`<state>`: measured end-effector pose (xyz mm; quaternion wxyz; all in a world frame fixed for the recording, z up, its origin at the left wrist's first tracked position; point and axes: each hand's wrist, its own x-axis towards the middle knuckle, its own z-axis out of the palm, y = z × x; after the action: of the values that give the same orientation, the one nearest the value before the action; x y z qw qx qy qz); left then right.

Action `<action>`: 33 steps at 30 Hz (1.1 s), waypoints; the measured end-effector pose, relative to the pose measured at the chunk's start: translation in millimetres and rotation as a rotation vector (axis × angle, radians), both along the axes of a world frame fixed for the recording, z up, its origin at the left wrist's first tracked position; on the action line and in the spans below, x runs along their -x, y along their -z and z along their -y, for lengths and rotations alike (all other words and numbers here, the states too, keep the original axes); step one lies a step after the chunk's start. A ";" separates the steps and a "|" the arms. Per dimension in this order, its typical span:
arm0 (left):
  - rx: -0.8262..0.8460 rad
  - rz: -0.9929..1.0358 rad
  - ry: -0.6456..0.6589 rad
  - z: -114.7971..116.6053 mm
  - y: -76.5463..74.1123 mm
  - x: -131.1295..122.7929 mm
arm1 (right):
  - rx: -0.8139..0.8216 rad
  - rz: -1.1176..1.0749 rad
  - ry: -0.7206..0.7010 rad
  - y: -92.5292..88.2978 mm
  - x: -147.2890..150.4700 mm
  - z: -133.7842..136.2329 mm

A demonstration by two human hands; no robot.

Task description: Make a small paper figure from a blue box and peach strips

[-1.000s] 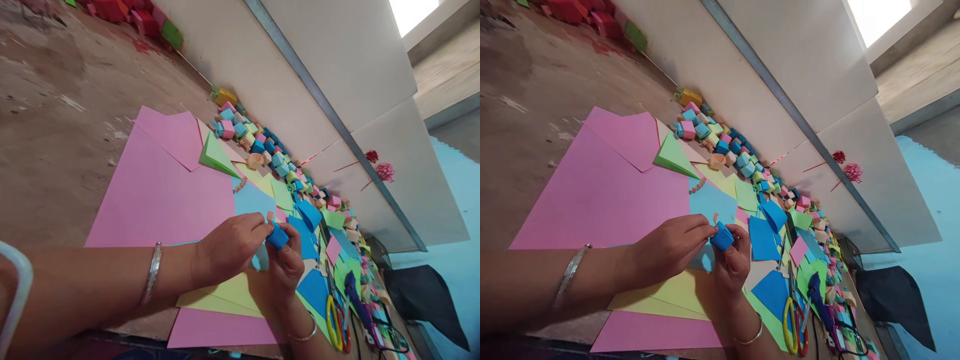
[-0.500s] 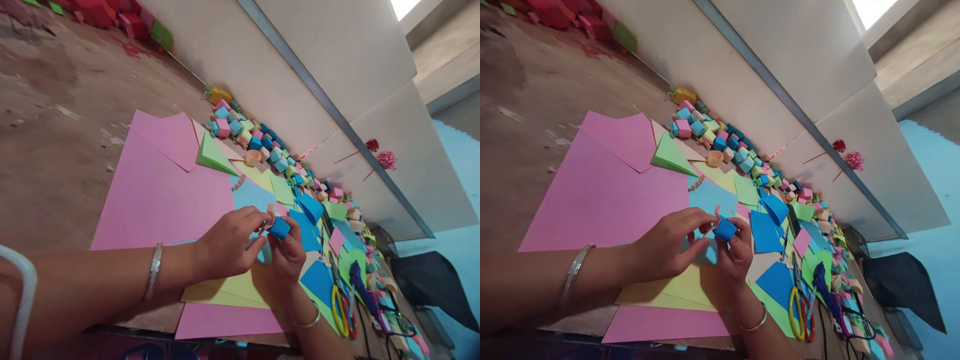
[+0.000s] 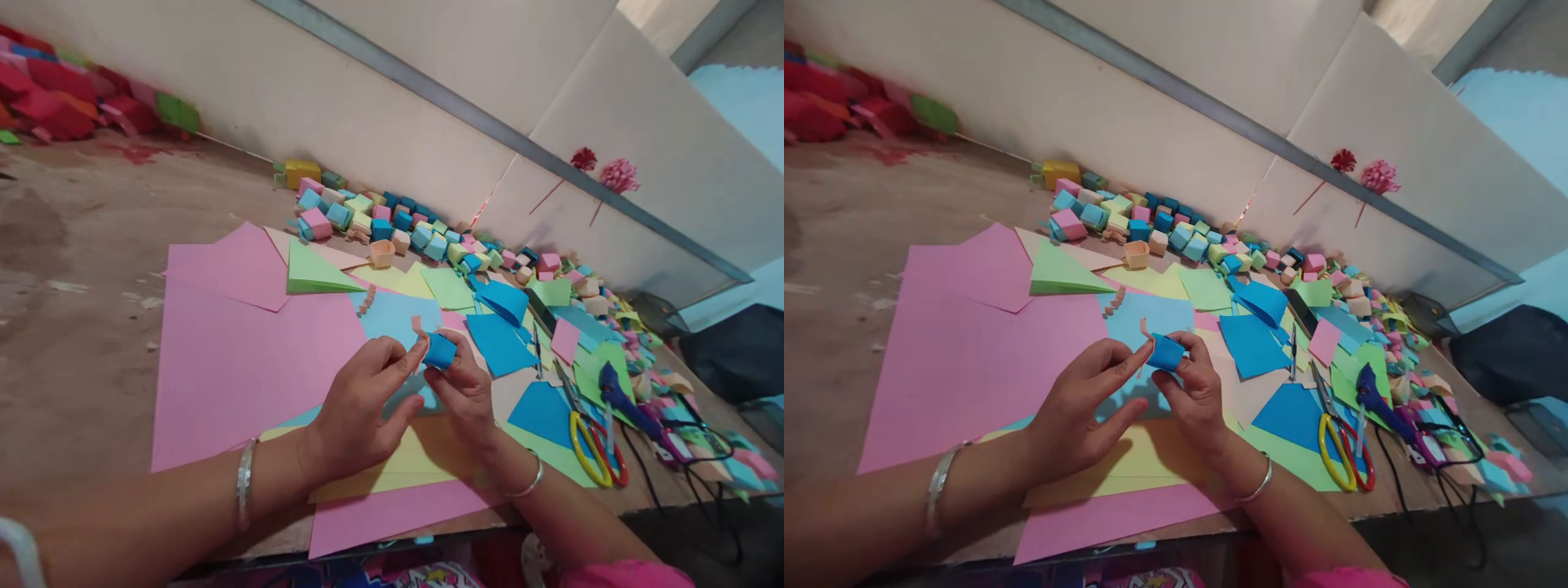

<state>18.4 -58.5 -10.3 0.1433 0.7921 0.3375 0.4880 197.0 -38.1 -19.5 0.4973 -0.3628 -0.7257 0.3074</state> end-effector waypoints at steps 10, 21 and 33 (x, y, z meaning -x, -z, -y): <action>0.006 -0.015 -0.003 -7.6 -2.5 4.5 | 0.365 -0.312 -0.131 -5.3 8.9 -0.5; -0.022 0.014 -0.159 -18.7 -2.7 11.1 | 0.704 -0.588 -0.237 0.7 13.4 1.2; -0.148 -0.049 -0.161 -18.4 -3.6 10.7 | 0.666 -0.560 -0.266 -2.4 13.8 4.3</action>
<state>7.6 -40.0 -6.7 0.0366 0.7824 0.3666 0.5020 183.2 -42.4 -17.1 0.4866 -0.3095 -0.4652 0.6716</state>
